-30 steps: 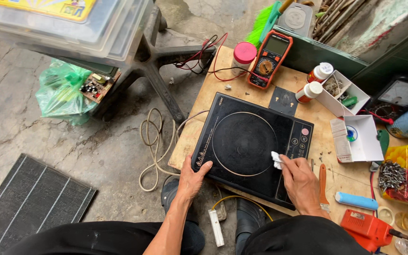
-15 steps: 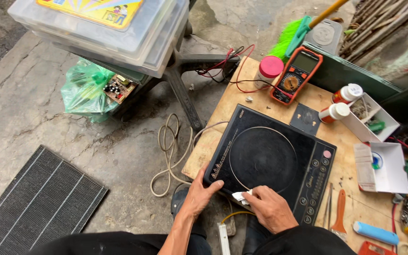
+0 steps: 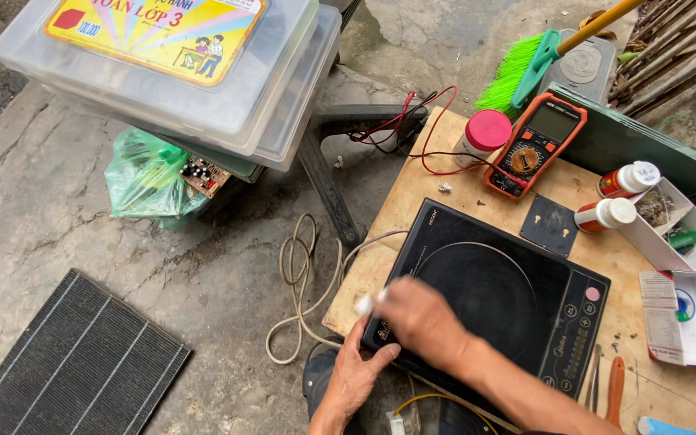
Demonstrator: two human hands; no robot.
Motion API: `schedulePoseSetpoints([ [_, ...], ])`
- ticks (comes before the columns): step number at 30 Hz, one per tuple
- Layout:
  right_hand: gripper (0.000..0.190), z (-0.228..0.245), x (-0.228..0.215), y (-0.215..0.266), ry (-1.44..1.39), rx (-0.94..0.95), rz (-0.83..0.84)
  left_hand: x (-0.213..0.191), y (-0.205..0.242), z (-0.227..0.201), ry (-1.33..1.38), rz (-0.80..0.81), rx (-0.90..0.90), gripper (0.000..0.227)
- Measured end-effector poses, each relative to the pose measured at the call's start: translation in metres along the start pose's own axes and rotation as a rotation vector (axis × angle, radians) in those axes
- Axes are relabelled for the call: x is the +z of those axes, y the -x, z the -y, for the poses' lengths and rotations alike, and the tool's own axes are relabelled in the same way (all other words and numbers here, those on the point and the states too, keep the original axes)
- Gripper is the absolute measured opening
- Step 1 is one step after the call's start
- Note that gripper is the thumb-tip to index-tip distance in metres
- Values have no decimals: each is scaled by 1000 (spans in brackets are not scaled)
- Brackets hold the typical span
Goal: The person closes the induction cooktop, then wipes the surface with a white cloth. They press the control buttons to test the device.
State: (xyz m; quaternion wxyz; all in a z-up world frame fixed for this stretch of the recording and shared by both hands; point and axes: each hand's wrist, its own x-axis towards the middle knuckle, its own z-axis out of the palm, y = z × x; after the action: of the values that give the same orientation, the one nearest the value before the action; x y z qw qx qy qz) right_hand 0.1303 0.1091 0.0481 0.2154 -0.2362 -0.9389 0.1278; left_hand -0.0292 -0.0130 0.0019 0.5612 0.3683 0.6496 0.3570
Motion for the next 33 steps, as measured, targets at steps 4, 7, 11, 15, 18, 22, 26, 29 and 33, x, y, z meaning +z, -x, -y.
schedulePoseSetpoints([
  [4, 33, -30, 5, -12, -85, -122, 90, 0, 3, -9, 91, -21, -105, 69],
  [7, 6, -109, -1, -34, 128, 164, 2, -1, 1, -2, 28, -5, -33, 83],
  [11, 17, -181, -23, -69, 166, 542, 85, -2, 1, -9, 18, -9, -72, 82],
  [15, 14, -195, -11, -61, 54, 515, -3, 3, -3, -1, 136, -7, -75, 78],
  [18, 14, -157, -31, -45, 2, 833, 80, 6, -5, 0, 144, -13, -175, 80],
  [22, 17, -165, -52, 8, -21, 972, 40, 7, -1, -12, 96, 0, -202, 82],
  [26, 24, -167, -91, 64, -50, 979, 27, 9, 0, -14, 212, -6, -216, 83],
  [29, 25, -178, -106, 130, -18, 1008, -31, 11, 0, -11, 228, -2, -192, 83],
  [33, 28, -175, -131, 193, 15, 1161, -118, 13, -3, 3, 279, -5, -123, 79],
])
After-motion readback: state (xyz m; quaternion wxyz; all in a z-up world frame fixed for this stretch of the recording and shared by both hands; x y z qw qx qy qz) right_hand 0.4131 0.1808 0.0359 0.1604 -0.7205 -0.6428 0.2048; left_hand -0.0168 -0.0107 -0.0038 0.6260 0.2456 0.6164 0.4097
